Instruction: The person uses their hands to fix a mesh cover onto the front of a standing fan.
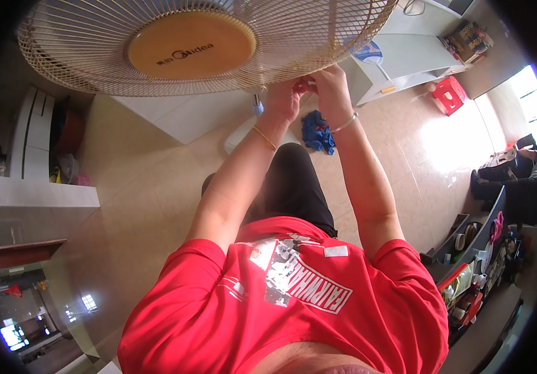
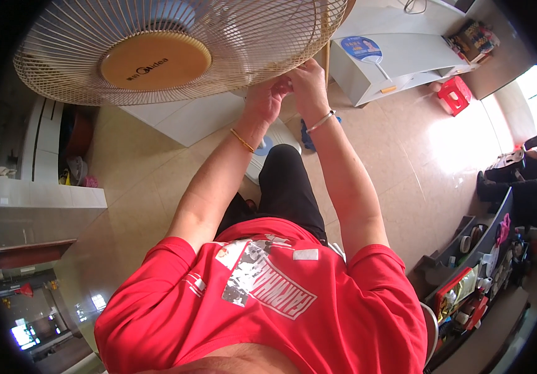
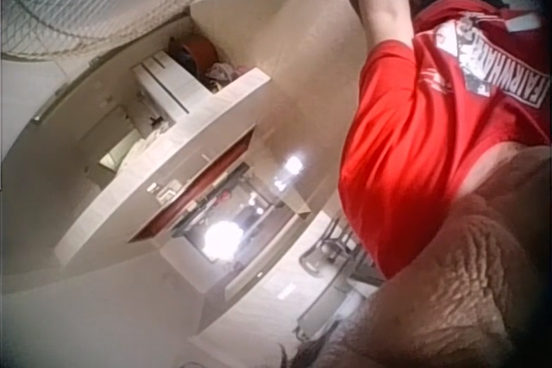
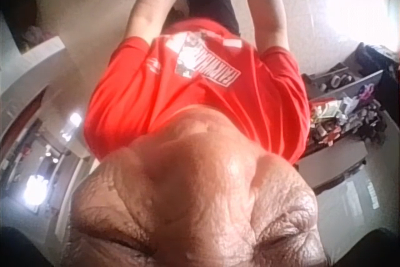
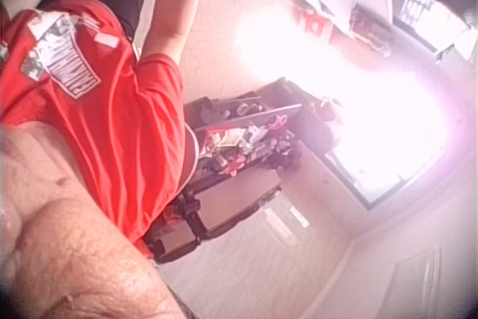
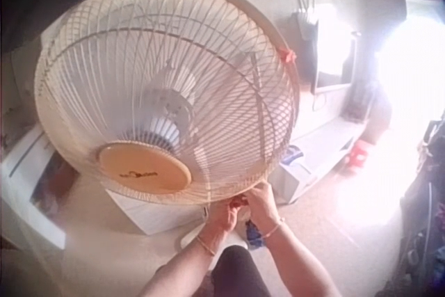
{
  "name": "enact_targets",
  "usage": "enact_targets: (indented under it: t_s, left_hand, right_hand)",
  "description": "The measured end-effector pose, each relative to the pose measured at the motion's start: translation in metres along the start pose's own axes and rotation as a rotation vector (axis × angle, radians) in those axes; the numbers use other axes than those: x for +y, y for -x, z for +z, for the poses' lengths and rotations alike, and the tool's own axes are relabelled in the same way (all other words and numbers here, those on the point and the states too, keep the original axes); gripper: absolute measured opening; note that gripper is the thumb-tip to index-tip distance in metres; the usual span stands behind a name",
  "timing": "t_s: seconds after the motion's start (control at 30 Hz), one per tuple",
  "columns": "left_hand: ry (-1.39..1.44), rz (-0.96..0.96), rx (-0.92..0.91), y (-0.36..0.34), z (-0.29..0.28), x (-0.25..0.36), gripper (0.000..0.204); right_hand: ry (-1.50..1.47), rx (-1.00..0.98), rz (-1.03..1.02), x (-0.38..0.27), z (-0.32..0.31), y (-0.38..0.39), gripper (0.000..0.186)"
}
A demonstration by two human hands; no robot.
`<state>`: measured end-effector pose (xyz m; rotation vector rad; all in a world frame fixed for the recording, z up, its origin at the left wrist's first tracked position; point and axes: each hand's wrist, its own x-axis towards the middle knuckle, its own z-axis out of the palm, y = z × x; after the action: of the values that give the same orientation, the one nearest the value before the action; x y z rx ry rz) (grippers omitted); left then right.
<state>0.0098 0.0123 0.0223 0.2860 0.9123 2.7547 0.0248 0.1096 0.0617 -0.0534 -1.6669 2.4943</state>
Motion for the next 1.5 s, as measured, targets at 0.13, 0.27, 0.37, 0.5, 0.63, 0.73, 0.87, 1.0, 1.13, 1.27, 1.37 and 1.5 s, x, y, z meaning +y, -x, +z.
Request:
enact_targets:
  t_s: [0.13,0.27,0.37,0.5,0.63,0.73,0.87,1.0,1.13,1.27,1.37,1.5]
  left_hand:
    - [-0.023,0.028,-0.034,-0.002,-0.002,-0.002,0.011]
    - [-0.104,0.046,-0.012,-0.003,-0.004,-0.005,0.009]
    - [-0.119,0.076,0.022,-0.007,-0.004,-0.008,0.008]
    - [-0.197,0.068,0.029,-0.011,-0.006,-0.010,0.009]
    - [-0.225,0.090,0.043,-0.009,-0.008,-0.012,0.011]
    - [-0.170,0.058,0.102,-0.005,-0.002,-0.009,0.010]
    - [-0.046,-0.002,0.108,0.004,0.001,-0.005,0.009]
    - [-0.024,0.028,0.054,0.006,0.000,-0.003,0.009]
    - [-0.021,-0.007,0.113,0.000,-0.009,0.002,0.012]
    - [-0.045,-0.025,0.079,0.002,-0.011,0.002,0.018]
    - [-0.111,-0.011,0.056,0.004,-0.010,0.001,0.019]
    - [-0.071,-0.034,0.056,0.006,-0.009,0.006,0.021]
  right_hand:
    - [-0.027,-0.017,0.058,-0.002,-0.001,-0.004,0.015]
    - [-0.113,-0.055,0.157,0.001,-0.011,-0.011,0.011]
    - [-0.106,-0.088,0.195,-0.002,-0.012,-0.013,0.007]
    - [-0.118,-0.146,0.174,0.009,-0.020,-0.021,0.007]
    - [-0.108,-0.173,0.111,0.007,-0.016,-0.016,0.009]
    - [-0.035,-0.167,0.063,0.003,-0.016,-0.012,0.010]
    - [-0.048,-0.062,-0.017,0.011,-0.025,-0.005,0.012]
    - [0.044,-0.099,-0.109,0.020,-0.020,0.001,0.018]
    - [0.068,-0.141,-0.109,0.013,-0.002,0.004,0.017]
    - [0.046,-0.107,-0.076,0.014,0.001,0.005,0.018]
    - [0.010,-0.082,-0.063,0.021,0.003,0.003,0.016]
    - [0.041,-0.083,-0.066,0.020,0.007,0.002,0.016]
